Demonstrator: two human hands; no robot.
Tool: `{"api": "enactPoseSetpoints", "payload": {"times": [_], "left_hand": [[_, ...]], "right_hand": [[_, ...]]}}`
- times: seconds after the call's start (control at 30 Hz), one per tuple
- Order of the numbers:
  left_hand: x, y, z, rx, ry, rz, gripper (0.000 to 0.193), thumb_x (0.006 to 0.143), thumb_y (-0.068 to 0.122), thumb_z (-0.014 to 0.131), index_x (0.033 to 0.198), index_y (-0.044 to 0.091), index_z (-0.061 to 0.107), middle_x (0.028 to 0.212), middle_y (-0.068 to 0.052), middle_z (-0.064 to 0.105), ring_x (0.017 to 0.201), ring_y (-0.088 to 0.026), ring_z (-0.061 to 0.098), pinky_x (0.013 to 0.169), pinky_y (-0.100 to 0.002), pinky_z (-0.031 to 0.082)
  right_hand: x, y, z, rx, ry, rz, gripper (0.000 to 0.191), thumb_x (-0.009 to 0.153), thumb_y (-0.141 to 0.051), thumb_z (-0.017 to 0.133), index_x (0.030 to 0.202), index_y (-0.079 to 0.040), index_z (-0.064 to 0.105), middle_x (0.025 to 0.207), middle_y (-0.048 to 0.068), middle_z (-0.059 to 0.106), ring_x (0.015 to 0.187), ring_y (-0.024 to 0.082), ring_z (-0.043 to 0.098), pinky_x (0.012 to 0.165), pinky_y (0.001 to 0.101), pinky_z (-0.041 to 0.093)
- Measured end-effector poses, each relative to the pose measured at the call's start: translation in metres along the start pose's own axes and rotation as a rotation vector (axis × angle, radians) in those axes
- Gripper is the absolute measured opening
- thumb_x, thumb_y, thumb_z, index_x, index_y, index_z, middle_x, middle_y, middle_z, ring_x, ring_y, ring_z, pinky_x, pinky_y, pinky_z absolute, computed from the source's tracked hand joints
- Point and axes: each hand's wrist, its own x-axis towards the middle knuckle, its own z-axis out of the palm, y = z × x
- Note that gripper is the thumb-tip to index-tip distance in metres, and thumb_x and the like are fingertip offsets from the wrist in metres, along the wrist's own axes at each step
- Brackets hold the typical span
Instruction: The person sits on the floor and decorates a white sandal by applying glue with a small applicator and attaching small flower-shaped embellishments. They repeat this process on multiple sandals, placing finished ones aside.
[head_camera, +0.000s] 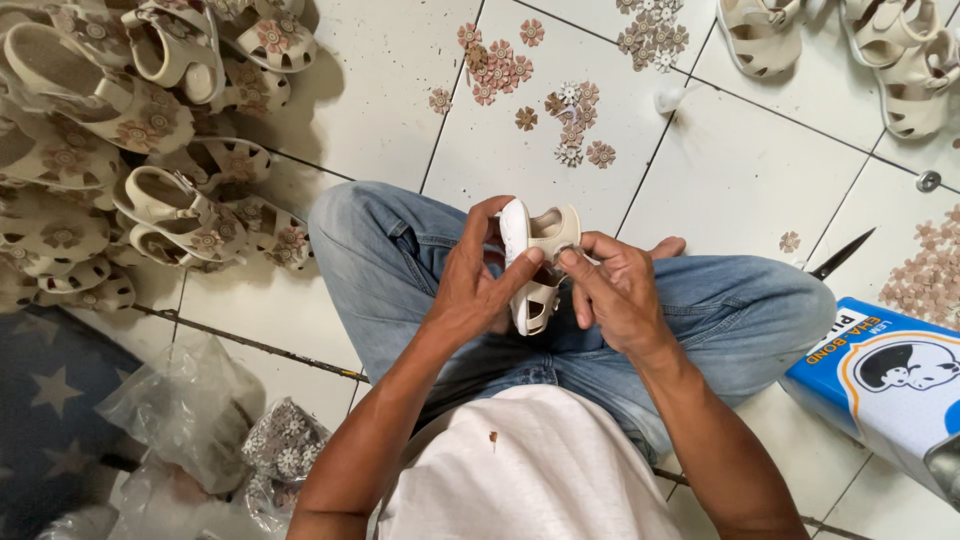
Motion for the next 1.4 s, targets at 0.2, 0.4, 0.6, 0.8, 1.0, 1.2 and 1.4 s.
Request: {"api": "enactPoseSetpoints", "payload": {"times": [0.2, 0.4, 0.6, 0.8, 1.0, 1.2, 1.4], "left_hand": [[-0.001, -0.002, 0.007, 0.000, -0.006, 0.044, 0.062, 0.096, 0.032, 0.070, 0.146, 0.006, 0.043, 0.110, -0.016, 0.071, 0.098, -0.022, 0.070, 0.084, -0.035, 0.057], [-0.001, -0.013, 0.009, -0.003, 0.014, 0.021, 0.060, 0.095, 0.029, 0.070, 0.144, 0.005, 0.045, 0.114, -0.016, 0.070, 0.103, -0.021, 0.068, 0.084, -0.035, 0.056], [0.002, -0.030, 0.012, -0.288, 0.039, -0.068, 0.054, 0.100, 0.027, 0.066, 0.142, 0.003, 0.044, 0.116, -0.015, 0.068, 0.105, -0.019, 0.065, 0.087, -0.035, 0.055], [0.000, -0.030, 0.012, -0.297, 0.054, -0.065, 0.053, 0.099, 0.028, 0.067, 0.140, 0.004, 0.045, 0.117, -0.014, 0.068, 0.106, -0.018, 0.066, 0.086, -0.033, 0.057], [-0.004, -0.018, 0.014, -0.106, 0.095, 0.021, 0.056, 0.096, 0.026, 0.072, 0.140, 0.004, 0.045, 0.112, -0.014, 0.070, 0.101, -0.019, 0.067, 0.084, -0.033, 0.057], [-0.005, -0.015, 0.016, -0.026, 0.097, -0.061, 0.060, 0.093, 0.028, 0.072, 0.140, 0.005, 0.044, 0.106, -0.012, 0.070, 0.093, -0.019, 0.070, 0.075, -0.032, 0.058], [0.003, -0.031, 0.016, -0.372, 0.032, -0.029, 0.050, 0.107, 0.030, 0.064, 0.144, 0.003, 0.045, 0.118, -0.015, 0.068, 0.108, -0.017, 0.067, 0.088, -0.031, 0.060]], "right_hand": [[-0.002, 0.001, -0.004, 0.000, 0.047, -0.050, 0.018, 0.100, -0.011, 0.066, 0.103, 0.006, 0.071, 0.083, 0.008, 0.072, 0.041, 0.003, 0.047, 0.035, 0.0178, 0.036], [0.003, -0.013, -0.004, -0.060, 0.022, 0.050, 0.021, 0.100, -0.011, 0.066, 0.108, 0.007, 0.070, 0.083, 0.009, 0.072, 0.048, 0.004, 0.056, 0.036, 0.0170, 0.037], [-0.010, -0.030, 0.000, -0.260, 0.200, -0.080, 0.026, 0.100, -0.015, 0.064, 0.122, -0.001, 0.067, 0.108, 0.008, 0.072, 0.071, 0.006, 0.066, 0.047, 0.0158, 0.048], [-0.012, -0.021, 0.016, -0.476, 0.280, -0.314, 0.018, 0.099, -0.003, 0.068, 0.117, 0.002, 0.069, 0.125, 0.010, 0.065, 0.089, 0.008, 0.066, 0.062, 0.0192, 0.058], [-0.007, -0.025, 0.022, -0.678, 0.339, -0.412, 0.009, 0.096, 0.000, 0.073, 0.104, 0.003, 0.071, 0.122, 0.013, 0.067, 0.085, 0.010, 0.069, 0.063, 0.0201, 0.057], [-0.012, -0.029, 0.025, -0.792, 0.344, -0.471, 0.007, 0.092, 0.003, 0.073, 0.097, 0.004, 0.068, 0.121, 0.014, 0.067, 0.076, 0.011, 0.072, 0.062, 0.0211, 0.057], [-0.014, -0.013, -0.002, -0.593, 0.342, -0.473, 0.005, 0.098, 0.002, 0.069, 0.103, 0.003, 0.068, 0.122, 0.014, 0.067, 0.088, 0.013, 0.071, 0.069, 0.0236, 0.061]]}}
